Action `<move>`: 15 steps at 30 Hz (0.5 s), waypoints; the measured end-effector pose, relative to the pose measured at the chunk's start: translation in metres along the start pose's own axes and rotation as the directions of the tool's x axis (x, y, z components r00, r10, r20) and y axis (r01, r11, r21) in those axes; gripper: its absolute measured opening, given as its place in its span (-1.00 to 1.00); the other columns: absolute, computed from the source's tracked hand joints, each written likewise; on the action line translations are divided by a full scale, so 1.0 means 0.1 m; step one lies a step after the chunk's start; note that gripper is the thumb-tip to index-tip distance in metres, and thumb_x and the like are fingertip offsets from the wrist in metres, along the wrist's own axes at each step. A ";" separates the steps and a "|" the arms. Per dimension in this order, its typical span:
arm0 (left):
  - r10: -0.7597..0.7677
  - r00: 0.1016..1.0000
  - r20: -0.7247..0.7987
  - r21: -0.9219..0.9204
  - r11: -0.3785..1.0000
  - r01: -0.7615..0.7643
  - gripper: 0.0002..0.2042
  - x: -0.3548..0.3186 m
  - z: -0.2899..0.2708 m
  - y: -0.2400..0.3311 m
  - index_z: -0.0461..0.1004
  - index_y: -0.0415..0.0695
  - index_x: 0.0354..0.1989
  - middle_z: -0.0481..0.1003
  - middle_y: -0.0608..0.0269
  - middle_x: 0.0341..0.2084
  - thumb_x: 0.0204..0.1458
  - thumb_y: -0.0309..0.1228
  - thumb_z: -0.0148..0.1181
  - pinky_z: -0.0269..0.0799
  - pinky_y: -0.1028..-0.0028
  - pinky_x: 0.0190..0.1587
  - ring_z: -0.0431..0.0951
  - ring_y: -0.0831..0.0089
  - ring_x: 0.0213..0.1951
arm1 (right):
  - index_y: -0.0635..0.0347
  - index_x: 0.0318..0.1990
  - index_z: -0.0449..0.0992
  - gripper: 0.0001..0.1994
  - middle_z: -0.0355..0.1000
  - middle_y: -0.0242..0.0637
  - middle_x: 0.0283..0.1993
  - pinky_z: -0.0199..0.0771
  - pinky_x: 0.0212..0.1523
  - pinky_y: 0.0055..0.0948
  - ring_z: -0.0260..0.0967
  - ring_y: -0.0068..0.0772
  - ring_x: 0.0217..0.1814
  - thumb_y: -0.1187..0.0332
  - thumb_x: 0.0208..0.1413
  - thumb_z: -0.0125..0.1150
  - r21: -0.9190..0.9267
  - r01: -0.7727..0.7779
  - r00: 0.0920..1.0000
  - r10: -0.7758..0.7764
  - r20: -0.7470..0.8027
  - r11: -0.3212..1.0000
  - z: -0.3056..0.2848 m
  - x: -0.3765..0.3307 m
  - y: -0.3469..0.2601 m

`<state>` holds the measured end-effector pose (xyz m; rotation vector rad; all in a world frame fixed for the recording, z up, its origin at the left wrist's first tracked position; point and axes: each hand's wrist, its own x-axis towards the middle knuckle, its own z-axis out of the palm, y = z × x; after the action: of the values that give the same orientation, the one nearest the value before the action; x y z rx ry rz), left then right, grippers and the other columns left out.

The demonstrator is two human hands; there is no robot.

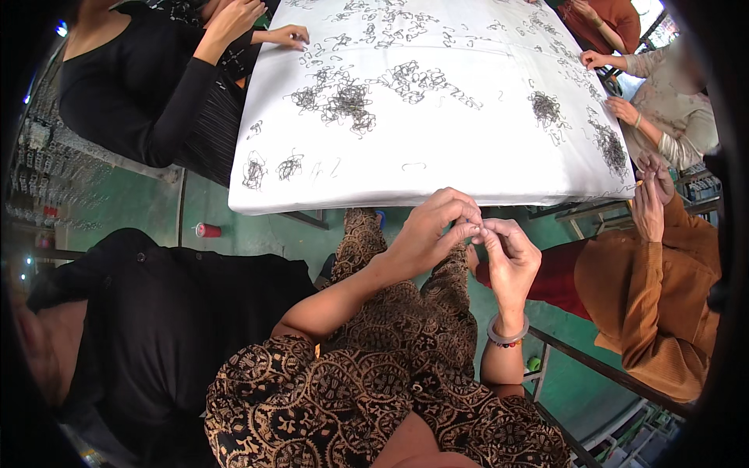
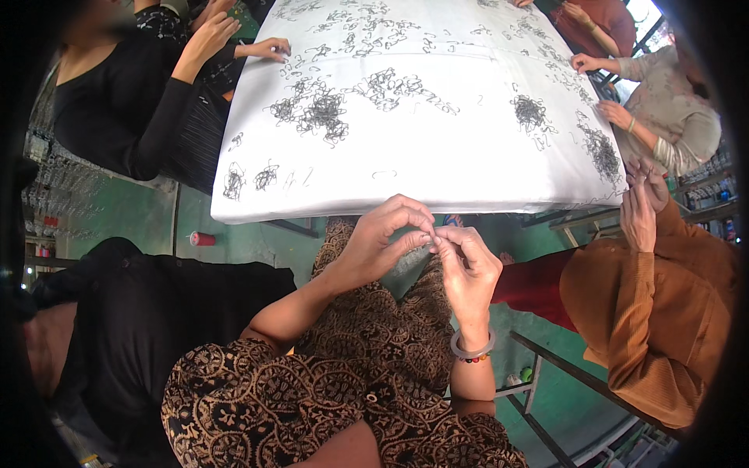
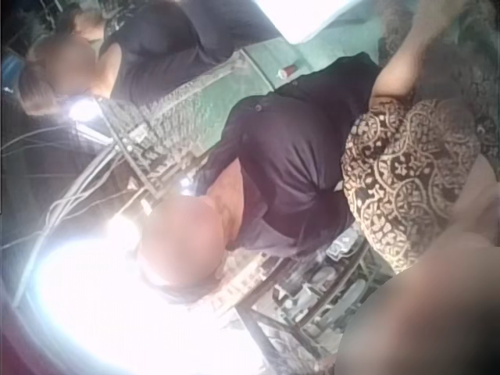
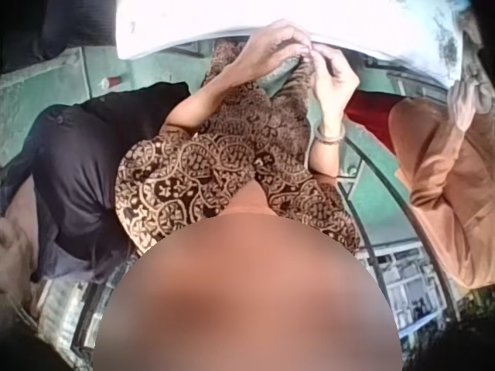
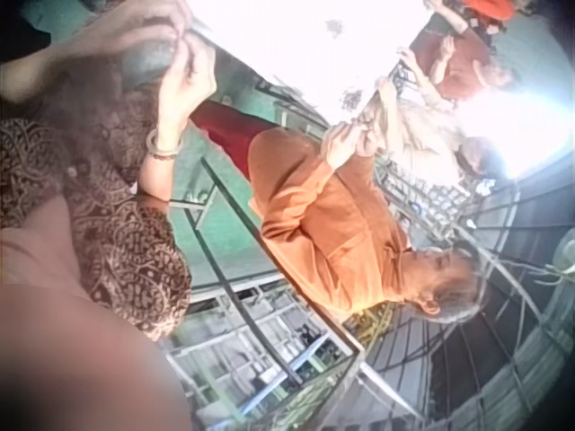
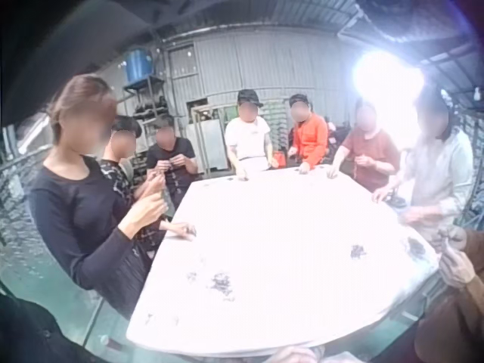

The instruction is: The person arranges paperclips on a large white sheet of paper spread across a table. They pick up paperclips from piles and place them in specific positions, forming patterns or shapes. Other people around the table are also arranging paperclips.

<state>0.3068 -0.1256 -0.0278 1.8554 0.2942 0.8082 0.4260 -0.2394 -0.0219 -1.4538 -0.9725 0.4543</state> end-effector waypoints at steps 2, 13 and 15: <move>0.007 0.998 -0.057 0.030 1.000 -0.006 -0.91 0.00 0.04 -0.05 0.47 -0.18 -0.26 0.50 0.17 -0.21 0.07 -0.51 0.18 0.44 0.44 -0.12 0.53 0.38 -0.17 | 0.40 -0.32 0.53 -0.92 0.49 -0.23 -0.36 0.46 -0.36 -0.61 0.44 -0.54 -0.41 0.69 0.04 0.17 -0.015 0.021 1.000 -0.021 0.006 1.000 0.01 0.02 0.01; -0.146 0.983 -0.109 -0.090 0.987 0.136 -0.91 0.07 0.11 -0.22 0.51 -0.21 -0.25 0.58 0.17 -0.30 0.10 -0.51 0.15 0.48 0.39 -0.12 0.58 0.31 -0.22 | 0.44 -0.17 0.57 -0.82 0.49 -0.27 -0.39 0.37 -0.39 -0.60 0.38 -0.58 -0.42 0.51 0.17 0.12 -0.122 -0.098 0.995 0.093 -0.046 0.988 -0.29 0.84 0.43; -0.122 0.986 -0.117 -0.082 0.990 0.113 -0.91 0.10 0.14 -0.27 0.53 -0.16 -0.27 0.57 0.23 -0.35 0.04 -0.49 0.21 0.46 0.37 -0.12 0.56 0.29 -0.23 | 0.42 -0.15 0.57 -0.78 0.53 -0.21 -0.35 0.41 -0.40 -0.57 0.41 -0.55 -0.40 0.42 0.20 0.10 -0.156 -0.083 0.997 0.083 -0.006 0.984 -0.22 1.42 0.88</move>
<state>0.3275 -0.1190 -0.0517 1.7056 0.4406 0.8411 0.5487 -0.1311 -0.0635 -1.6398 -0.9678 0.4467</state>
